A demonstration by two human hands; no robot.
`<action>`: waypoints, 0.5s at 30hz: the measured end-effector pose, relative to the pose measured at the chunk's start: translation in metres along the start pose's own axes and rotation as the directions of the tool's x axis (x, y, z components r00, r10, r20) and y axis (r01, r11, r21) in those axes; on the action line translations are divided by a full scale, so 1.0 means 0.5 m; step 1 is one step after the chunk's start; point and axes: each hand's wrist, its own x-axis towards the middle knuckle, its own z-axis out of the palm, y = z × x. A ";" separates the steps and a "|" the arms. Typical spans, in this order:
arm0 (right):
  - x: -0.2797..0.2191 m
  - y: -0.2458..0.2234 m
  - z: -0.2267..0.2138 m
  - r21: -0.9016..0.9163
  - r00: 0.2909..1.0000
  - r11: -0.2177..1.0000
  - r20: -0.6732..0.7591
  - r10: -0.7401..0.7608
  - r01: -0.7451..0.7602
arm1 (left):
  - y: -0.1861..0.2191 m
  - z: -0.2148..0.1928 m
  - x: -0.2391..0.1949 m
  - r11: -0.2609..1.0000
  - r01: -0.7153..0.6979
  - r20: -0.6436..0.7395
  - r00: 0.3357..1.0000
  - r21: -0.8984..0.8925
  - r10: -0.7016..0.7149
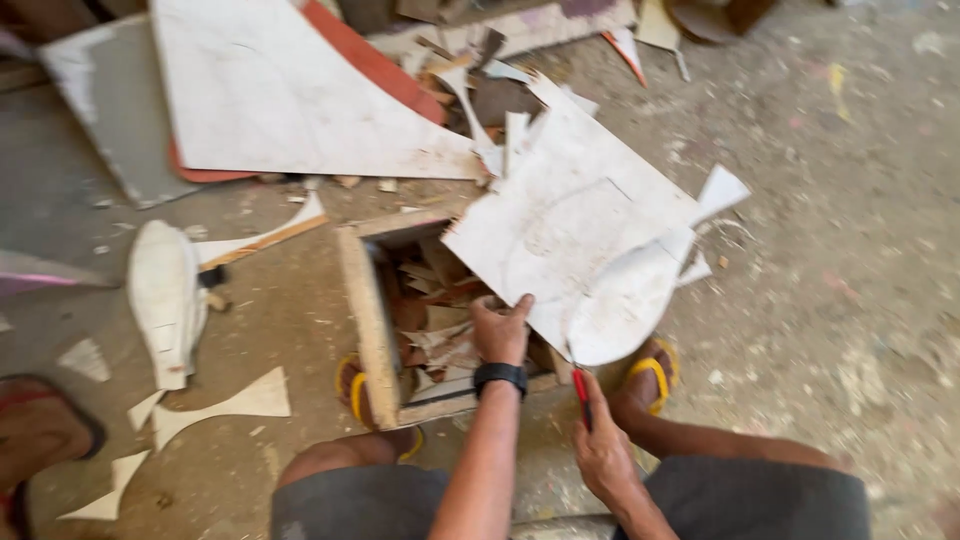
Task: Using a utility knife to cut a curved shape out of a white sheet of material following a drawn outline.
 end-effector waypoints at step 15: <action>-0.008 0.009 0.016 -0.196 0.991 0.972 -0.005 -0.136 0.133 | -0.015 -0.049 -0.113 0.649 0.237 0.296 0.955 -0.723 -0.020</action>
